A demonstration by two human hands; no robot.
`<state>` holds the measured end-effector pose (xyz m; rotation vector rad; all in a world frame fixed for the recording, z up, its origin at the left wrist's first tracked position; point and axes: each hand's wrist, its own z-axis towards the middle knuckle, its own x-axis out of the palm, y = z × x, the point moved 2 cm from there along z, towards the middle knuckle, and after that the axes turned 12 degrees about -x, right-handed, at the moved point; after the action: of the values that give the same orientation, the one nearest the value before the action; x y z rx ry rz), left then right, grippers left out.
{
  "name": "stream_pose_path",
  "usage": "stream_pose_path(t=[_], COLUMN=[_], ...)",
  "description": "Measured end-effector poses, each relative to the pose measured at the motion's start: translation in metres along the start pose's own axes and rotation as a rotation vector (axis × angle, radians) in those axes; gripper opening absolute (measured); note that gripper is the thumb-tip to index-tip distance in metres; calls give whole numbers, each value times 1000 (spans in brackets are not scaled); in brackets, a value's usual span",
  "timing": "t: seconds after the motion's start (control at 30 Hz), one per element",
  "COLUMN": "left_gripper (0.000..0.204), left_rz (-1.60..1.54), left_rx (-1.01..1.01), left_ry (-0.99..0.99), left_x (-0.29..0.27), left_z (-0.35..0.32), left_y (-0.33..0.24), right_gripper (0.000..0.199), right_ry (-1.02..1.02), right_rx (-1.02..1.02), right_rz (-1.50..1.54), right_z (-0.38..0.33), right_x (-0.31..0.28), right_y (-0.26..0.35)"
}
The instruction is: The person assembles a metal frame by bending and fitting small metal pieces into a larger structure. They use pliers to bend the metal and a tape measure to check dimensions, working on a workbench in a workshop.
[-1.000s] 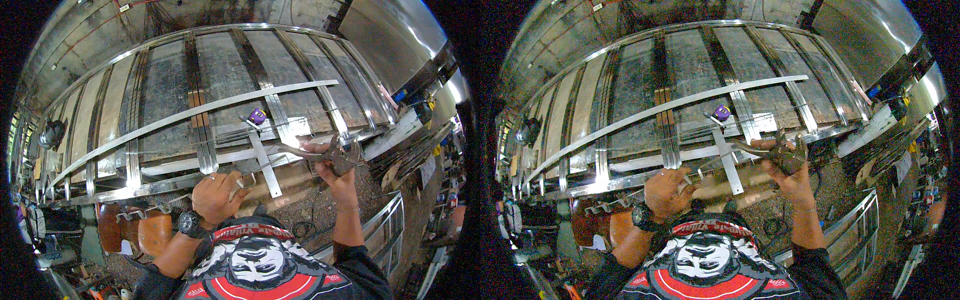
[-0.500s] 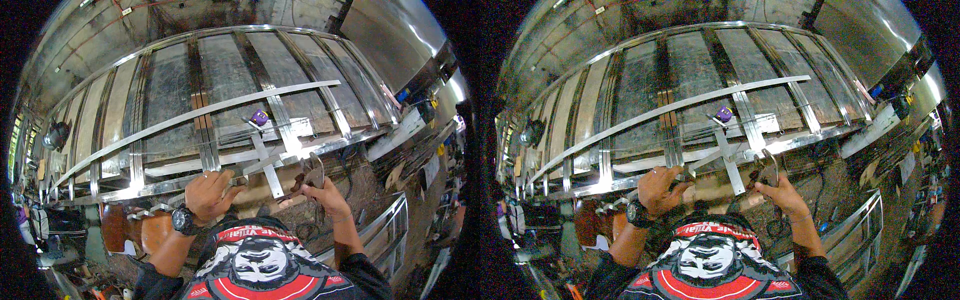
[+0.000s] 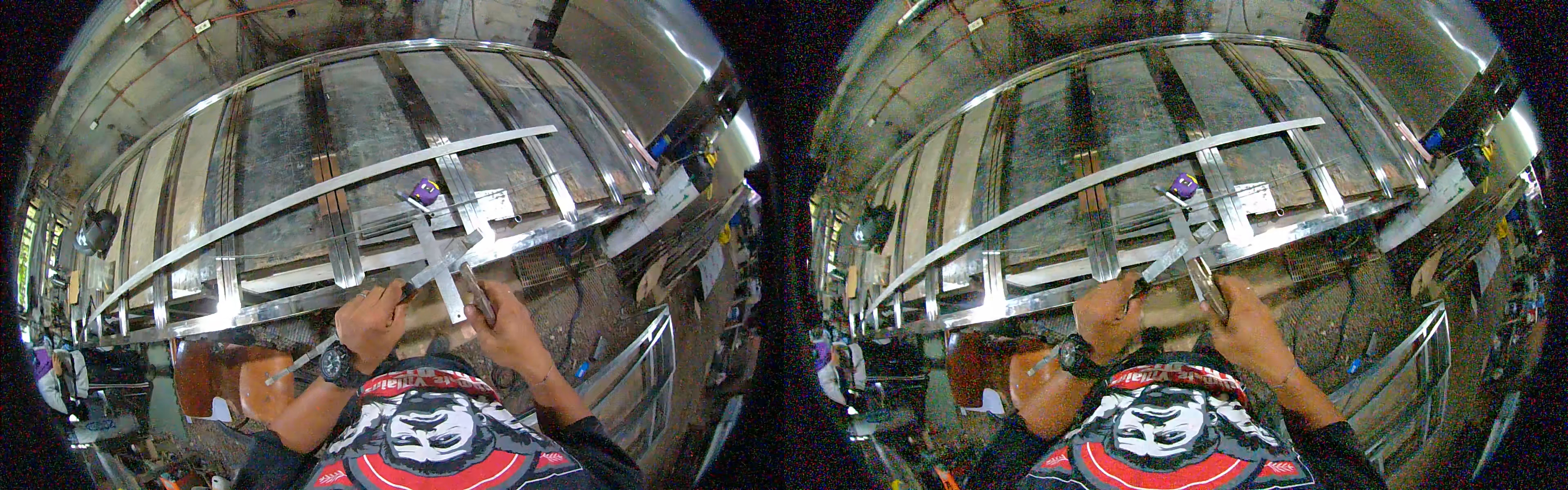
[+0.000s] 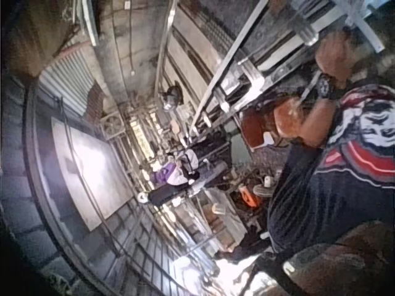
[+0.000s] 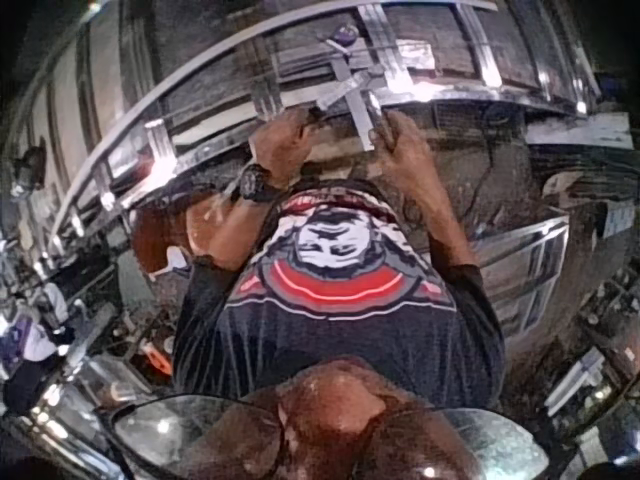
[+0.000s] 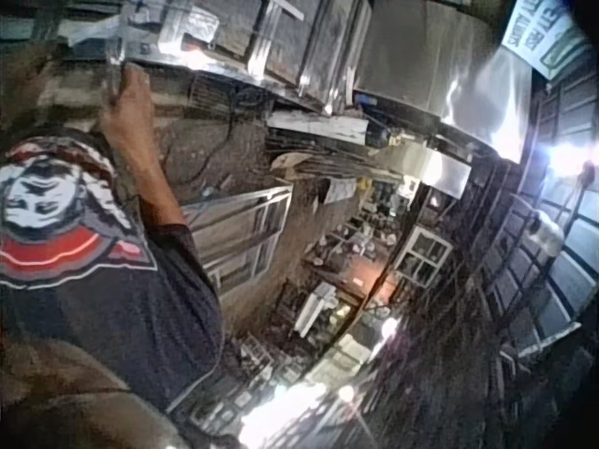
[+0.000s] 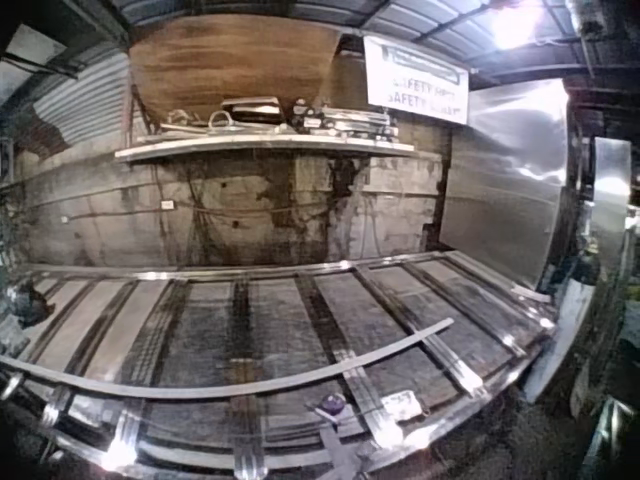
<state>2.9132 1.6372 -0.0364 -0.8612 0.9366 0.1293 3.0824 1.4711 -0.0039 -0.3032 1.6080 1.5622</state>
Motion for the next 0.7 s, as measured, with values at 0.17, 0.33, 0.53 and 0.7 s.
stream_pose_path(t=[0.17, 0.33, 0.53, 0.7], left_gripper=[39, 37, 35, 36], left_rz=[36, 80, 74, 53], left_rx=[26, 42, 69, 68], left_ry=[-66, -35, 5, 4], left_x=[10, 12, 7, 6], left_z=[-3, -2, -3, -2], left_y=[1, 10, 10, 14], right_gripper=[41, 44, 52, 62], right_ry=[18, 64, 48, 61], right_rx=[-39, 5, -75, -26], right_rz=[-48, 26, -55, -3], right_z=[4, 5, 11, 16], right_x=[3, 3, 12, 10], right_y=[0, -3, -11, -7])
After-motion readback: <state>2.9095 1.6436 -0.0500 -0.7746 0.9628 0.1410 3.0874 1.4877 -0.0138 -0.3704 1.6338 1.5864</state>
